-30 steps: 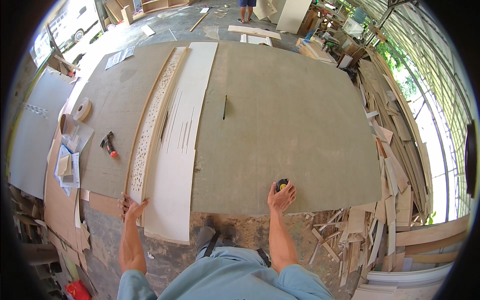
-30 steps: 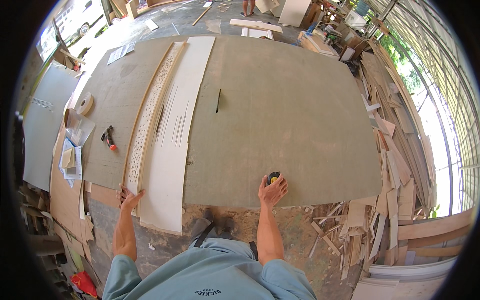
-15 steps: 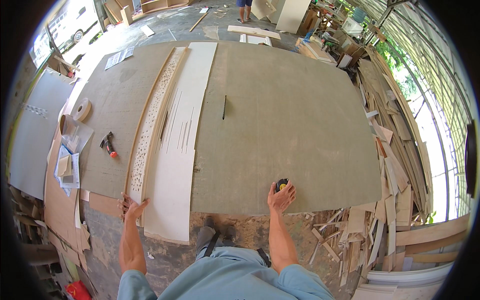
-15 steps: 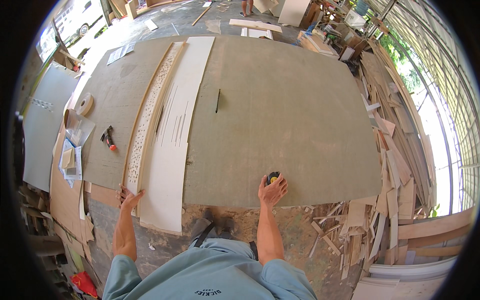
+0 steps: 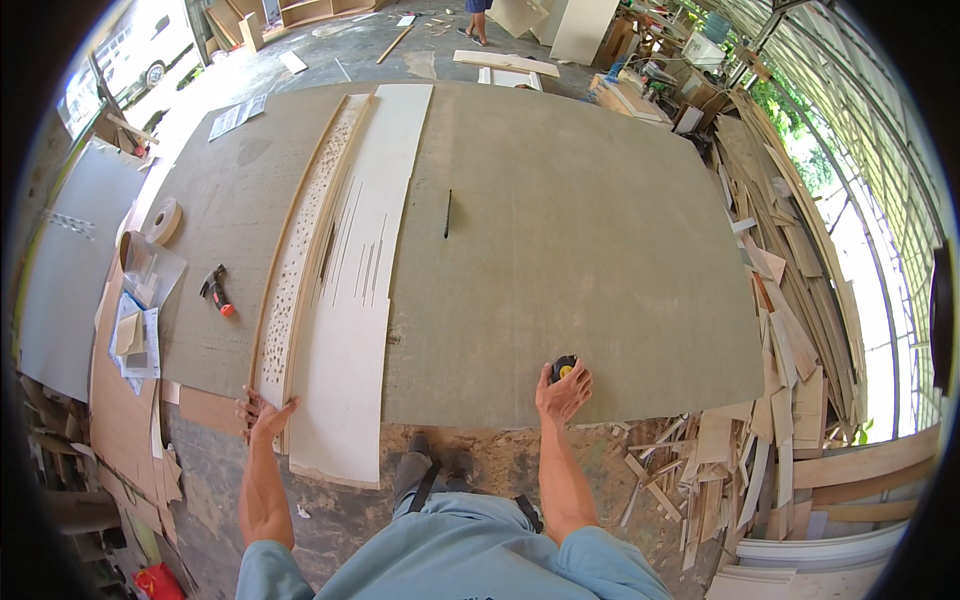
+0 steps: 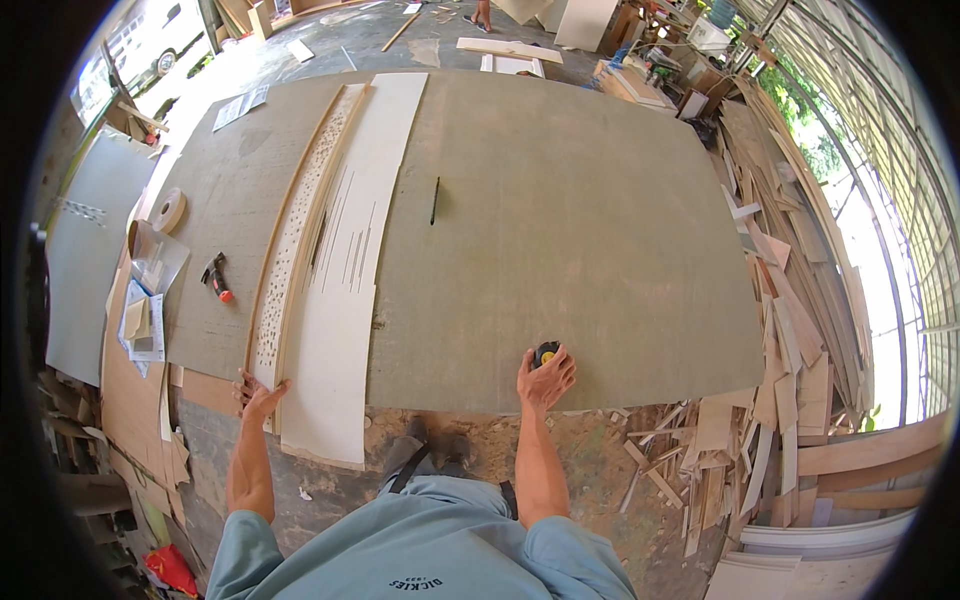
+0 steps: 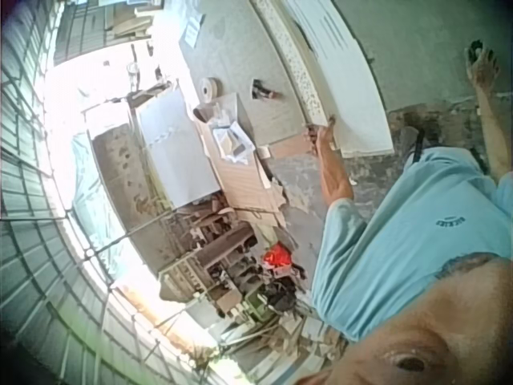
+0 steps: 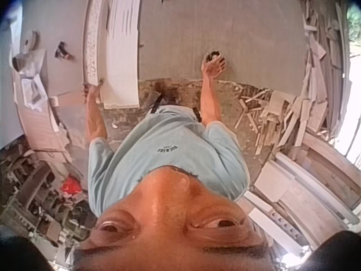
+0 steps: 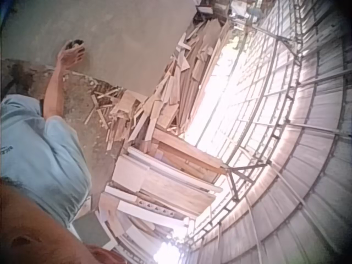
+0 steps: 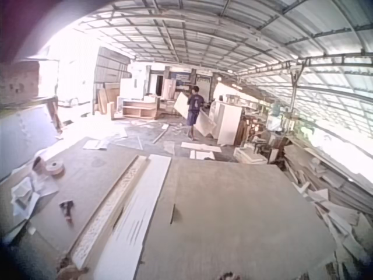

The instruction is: The person measures a wooden board with a tape measure, picks up a smaller piece of wood from a pile on the floor, and hammers it onto the first board.

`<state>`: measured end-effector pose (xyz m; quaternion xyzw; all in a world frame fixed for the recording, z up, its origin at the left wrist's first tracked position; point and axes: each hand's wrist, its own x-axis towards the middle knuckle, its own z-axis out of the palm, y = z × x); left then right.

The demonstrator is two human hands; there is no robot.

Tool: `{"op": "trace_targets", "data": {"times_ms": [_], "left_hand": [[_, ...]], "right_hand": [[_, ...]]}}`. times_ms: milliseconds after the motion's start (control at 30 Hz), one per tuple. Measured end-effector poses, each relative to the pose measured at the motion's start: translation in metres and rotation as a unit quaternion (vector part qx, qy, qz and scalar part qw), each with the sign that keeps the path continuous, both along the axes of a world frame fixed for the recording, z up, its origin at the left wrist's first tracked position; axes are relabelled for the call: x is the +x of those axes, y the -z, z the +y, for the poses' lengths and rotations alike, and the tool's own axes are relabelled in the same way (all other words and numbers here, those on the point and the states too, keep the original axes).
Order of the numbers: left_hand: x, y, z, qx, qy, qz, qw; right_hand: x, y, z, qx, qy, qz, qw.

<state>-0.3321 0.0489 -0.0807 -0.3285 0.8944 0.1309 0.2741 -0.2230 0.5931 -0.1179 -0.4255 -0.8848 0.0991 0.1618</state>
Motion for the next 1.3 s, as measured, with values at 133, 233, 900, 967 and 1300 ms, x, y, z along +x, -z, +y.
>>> {"op": "trace_targets", "data": {"times_ms": [133,233,900,967,1300], "left_hand": [[0.000,-0.002,0.001,-0.008,0.001,-0.008,1.000],[0.000,-0.001,0.002,-0.026,0.002,-0.017,1.000],[0.002,0.001,0.002,-0.025,0.003,0.006,1.000],[0.001,-0.002,0.004,-0.026,0.000,-0.001,1.000],[0.001,-0.009,0.010,-0.021,-0.009,-0.006,1.000]], "right_hand": [[-0.001,-0.003,-0.002,-0.001,0.000,-0.001,1.000],[-0.001,-0.004,-0.002,-0.003,-0.001,-0.002,1.000],[0.000,0.001,0.000,0.008,0.001,-0.001,1.000],[-0.001,0.000,0.000,0.007,0.001,0.001,1.000],[-0.001,0.002,0.000,0.007,0.003,-0.005,1.000]]}}
